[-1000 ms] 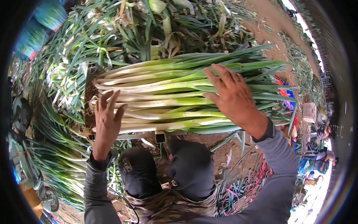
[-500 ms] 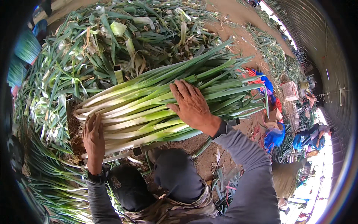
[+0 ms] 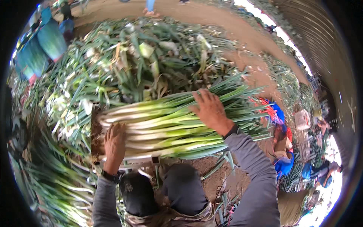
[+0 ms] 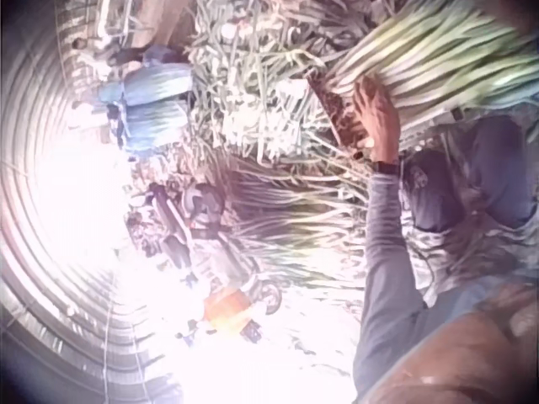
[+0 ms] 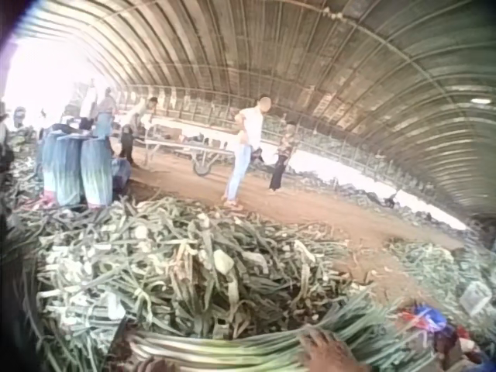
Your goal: The person cleans scallions by hand by peeling away outer layers and pulling off roots before placing them into a metal frame to form a bundle. Once the frame is full, they lift the bundle and set it aside.
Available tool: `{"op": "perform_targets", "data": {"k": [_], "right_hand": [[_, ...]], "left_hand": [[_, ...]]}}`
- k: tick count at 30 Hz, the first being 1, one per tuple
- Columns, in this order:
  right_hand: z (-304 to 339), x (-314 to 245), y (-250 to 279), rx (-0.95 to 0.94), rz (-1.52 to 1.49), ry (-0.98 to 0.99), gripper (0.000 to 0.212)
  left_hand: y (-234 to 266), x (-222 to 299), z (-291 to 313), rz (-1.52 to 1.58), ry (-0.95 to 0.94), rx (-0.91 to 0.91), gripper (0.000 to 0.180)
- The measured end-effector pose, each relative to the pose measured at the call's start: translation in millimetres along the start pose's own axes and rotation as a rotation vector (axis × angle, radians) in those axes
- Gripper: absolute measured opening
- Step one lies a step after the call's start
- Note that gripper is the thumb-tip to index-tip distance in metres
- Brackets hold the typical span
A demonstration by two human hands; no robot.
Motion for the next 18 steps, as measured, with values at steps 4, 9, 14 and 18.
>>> {"op": "perform_targets", "data": {"k": [4, 9, 14, 18], "right_hand": [[5, 1, -21, -0.065, 0.079, 0.004, 0.056], [-1, -21, -39, -0.102, 0.030, -0.001, 0.054], [13, 87, -47, -0.036, -0.329, -0.035, 0.047], [49, 3, 57, -0.084, -0.785, -0.100, 0.052]], "left_hand": [[3, 3, -7, -0.023, 0.003, 0.018, 0.040], [1, -14, 2, -0.089, 0.015, 0.034, 0.044], [17, 8, 1, 0.364, -0.079, 0.328, 0.044], [97, 2, 94, 0.629, -0.011, 0.241, 0.034]]}}
Point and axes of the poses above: each hand's wrist, its own z-axis away from the middle knuckle, its own y-axis out of the back of the hand, x = y × z, the point moved 4 cm from there along -z, towards the middle knuckle, and after that the axes turned 10 degrees about z, right-handed, at the moved point
